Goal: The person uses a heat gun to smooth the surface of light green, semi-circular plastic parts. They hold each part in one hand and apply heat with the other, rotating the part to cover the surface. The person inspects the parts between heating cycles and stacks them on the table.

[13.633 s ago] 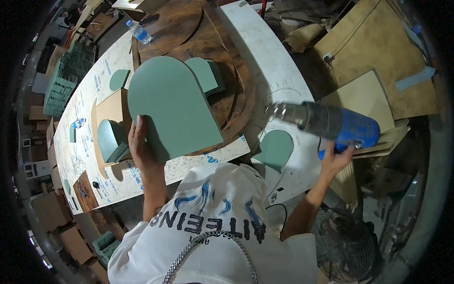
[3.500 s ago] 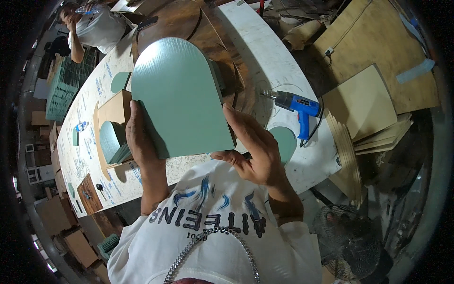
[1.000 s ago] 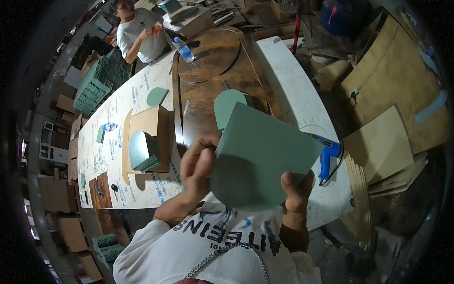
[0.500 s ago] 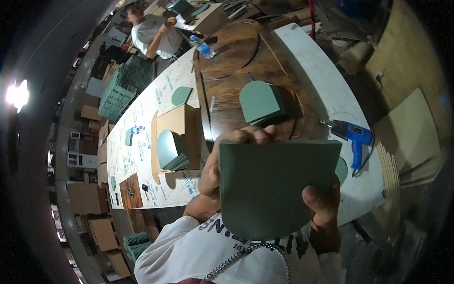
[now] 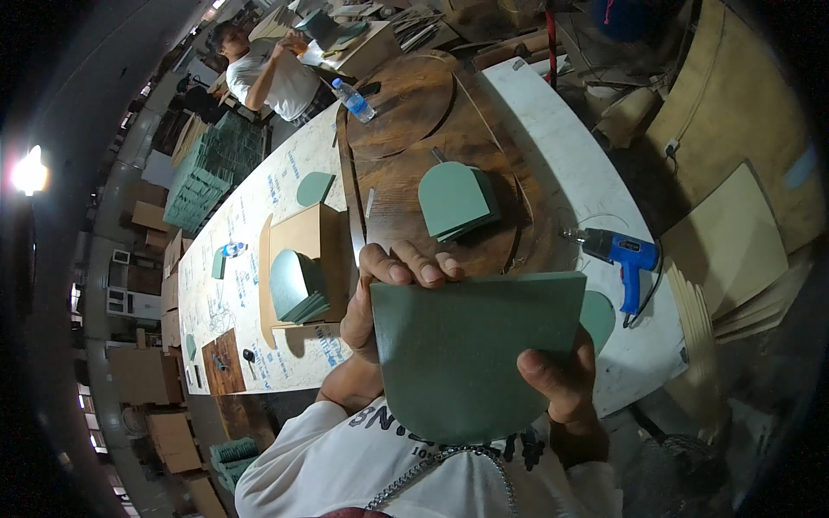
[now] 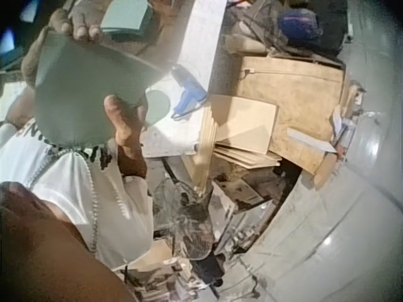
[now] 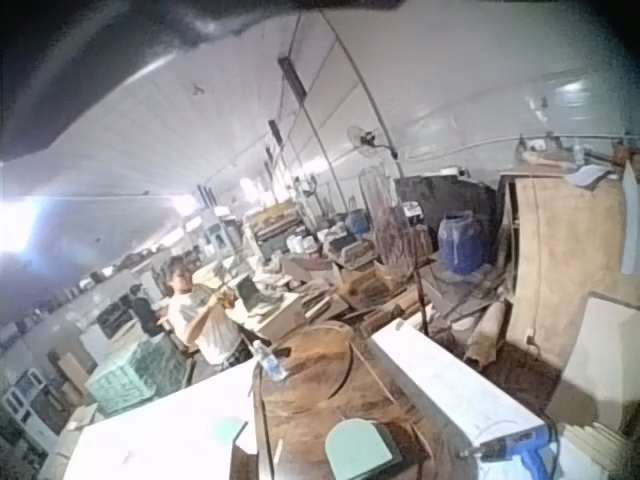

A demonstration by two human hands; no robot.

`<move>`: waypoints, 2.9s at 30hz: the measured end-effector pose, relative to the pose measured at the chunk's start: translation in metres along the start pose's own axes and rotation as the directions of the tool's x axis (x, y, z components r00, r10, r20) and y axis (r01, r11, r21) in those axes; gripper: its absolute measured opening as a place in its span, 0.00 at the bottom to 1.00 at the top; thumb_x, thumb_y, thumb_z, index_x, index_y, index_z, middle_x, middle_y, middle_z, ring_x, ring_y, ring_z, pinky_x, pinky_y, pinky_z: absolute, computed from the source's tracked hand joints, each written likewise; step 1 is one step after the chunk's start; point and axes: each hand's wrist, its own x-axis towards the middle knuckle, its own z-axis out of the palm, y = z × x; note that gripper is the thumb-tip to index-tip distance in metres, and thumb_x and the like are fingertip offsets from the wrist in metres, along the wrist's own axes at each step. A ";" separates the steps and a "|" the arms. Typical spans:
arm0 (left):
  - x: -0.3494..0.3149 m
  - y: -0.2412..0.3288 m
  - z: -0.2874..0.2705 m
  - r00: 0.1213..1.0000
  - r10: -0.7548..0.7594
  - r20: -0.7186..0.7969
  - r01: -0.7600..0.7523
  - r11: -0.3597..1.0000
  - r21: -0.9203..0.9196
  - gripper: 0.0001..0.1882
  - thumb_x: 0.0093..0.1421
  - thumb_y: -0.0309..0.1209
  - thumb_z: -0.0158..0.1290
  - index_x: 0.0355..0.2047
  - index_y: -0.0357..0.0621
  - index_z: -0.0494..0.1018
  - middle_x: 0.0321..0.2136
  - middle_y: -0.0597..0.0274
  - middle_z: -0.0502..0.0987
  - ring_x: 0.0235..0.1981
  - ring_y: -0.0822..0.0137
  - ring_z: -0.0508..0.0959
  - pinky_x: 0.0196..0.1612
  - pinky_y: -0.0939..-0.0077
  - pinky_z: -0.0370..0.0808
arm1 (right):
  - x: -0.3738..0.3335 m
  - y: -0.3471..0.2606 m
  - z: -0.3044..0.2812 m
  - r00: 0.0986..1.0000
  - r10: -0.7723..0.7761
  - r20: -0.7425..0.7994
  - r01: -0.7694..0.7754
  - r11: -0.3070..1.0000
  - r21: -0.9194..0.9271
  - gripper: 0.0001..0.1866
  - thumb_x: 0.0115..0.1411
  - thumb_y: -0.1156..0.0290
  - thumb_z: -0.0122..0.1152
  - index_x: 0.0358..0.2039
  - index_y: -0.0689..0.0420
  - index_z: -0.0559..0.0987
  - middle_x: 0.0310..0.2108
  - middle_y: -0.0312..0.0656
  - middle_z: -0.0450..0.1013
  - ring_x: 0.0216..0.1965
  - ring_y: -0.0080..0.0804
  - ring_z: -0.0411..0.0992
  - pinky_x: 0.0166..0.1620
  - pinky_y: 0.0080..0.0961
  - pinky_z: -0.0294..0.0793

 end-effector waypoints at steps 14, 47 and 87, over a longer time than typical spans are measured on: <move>0.000 0.057 0.006 0.819 -0.518 -0.248 0.570 0.680 0.461 0.35 0.53 0.28 0.58 0.59 0.36 0.56 0.48 0.50 0.71 0.50 0.64 0.70 0.52 0.73 0.66 | 0.006 -0.008 0.011 0.936 -0.125 -0.330 0.106 0.991 -0.077 0.17 0.51 0.70 0.61 0.41 0.64 0.73 0.36 0.39 0.72 0.35 0.29 0.68 0.40 0.24 0.65; 0.011 0.049 -0.046 0.884 0.005 -0.468 0.348 0.661 0.664 0.18 0.62 0.38 0.48 0.17 0.42 0.67 0.12 0.64 0.69 0.14 0.73 0.71 0.15 0.83 0.64 | 0.008 0.035 -0.050 0.983 0.000 -0.182 -0.038 0.977 -0.208 0.19 0.55 0.61 0.59 0.41 0.62 0.72 0.32 0.35 0.72 0.30 0.23 0.69 0.34 0.18 0.69; -0.007 0.059 -0.046 0.869 -0.051 -0.491 0.404 0.647 0.647 0.12 0.58 0.31 0.53 0.24 0.34 0.73 0.20 0.59 0.75 0.22 0.72 0.74 0.28 0.80 0.71 | 0.013 0.074 -0.091 0.949 -0.311 0.053 0.289 0.793 -0.537 0.12 0.61 0.76 0.46 0.43 0.58 0.76 0.43 0.51 0.71 0.40 0.41 0.73 0.38 0.32 0.75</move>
